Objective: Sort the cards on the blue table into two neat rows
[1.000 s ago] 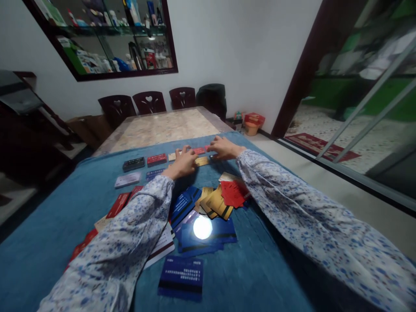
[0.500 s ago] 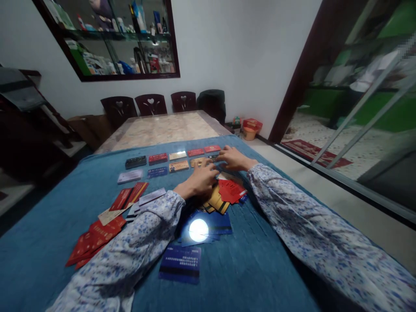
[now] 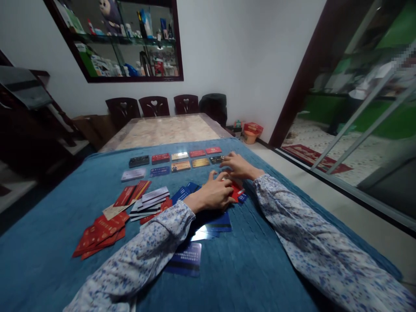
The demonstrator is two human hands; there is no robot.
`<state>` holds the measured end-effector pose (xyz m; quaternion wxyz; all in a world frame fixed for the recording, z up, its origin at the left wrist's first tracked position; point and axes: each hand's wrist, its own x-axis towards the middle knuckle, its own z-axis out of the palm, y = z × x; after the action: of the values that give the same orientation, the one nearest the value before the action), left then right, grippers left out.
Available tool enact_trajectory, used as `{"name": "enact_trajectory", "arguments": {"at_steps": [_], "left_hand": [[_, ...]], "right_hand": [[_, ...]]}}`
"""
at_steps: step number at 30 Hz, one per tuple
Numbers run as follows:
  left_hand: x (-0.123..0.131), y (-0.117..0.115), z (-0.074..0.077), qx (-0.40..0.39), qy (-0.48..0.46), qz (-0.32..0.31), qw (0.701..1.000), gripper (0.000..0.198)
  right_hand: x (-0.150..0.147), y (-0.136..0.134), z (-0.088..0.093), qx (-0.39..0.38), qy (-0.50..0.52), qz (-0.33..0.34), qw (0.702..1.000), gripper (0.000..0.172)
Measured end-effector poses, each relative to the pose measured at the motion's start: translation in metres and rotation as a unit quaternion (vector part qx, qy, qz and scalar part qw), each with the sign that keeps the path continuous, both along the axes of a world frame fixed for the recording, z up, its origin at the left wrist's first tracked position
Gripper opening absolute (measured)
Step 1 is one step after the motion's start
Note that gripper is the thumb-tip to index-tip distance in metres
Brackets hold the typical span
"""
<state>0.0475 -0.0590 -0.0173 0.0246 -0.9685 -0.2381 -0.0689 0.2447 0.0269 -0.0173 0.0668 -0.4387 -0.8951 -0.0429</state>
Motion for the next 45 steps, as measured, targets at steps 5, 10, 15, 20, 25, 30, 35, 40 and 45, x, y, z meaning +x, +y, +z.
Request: {"name": "enact_trajectory", "arguments": {"at_steps": [5,10,15,20,25,30,35,40,45], "left_hand": [[-0.009,0.002,0.005,0.008,-0.004,0.013,1.000,0.033],[-0.015,0.005,0.007,-0.001,-0.024,0.034,0.999,0.033],[-0.013,0.006,0.007,-0.006,-0.017,0.080,0.997,0.040],[-0.011,0.005,0.008,-0.014,-0.005,0.132,0.991,0.035],[-0.018,0.010,0.010,-0.030,0.009,0.170,0.985,0.032],[-0.029,0.017,0.005,-0.029,0.017,0.190,0.981,0.034],[-0.038,0.025,0.002,-0.036,0.010,0.192,0.981,0.034],[-0.043,0.030,0.005,-0.035,0.036,0.219,0.974,0.037],[-0.050,0.031,0.009,-0.048,0.056,0.226,0.971,0.037]], "right_hand": [[-0.007,0.002,-0.004,-0.009,0.030,0.008,0.999,0.034],[-0.011,0.003,-0.007,-0.017,0.043,0.027,0.999,0.032],[-0.012,0.003,-0.009,-0.026,0.041,0.025,0.999,0.032],[-0.012,0.006,-0.011,-0.030,0.034,0.015,0.999,0.033],[-0.012,0.003,-0.011,-0.026,0.037,0.013,0.999,0.032],[-0.014,-0.001,-0.010,-0.040,0.054,0.026,0.997,0.029],[-0.015,0.002,-0.013,-0.067,0.074,0.068,0.993,0.027],[-0.016,0.003,-0.013,-0.085,0.070,0.105,0.988,0.027],[-0.018,0.000,-0.009,-0.107,0.067,0.106,0.986,0.027]]}}
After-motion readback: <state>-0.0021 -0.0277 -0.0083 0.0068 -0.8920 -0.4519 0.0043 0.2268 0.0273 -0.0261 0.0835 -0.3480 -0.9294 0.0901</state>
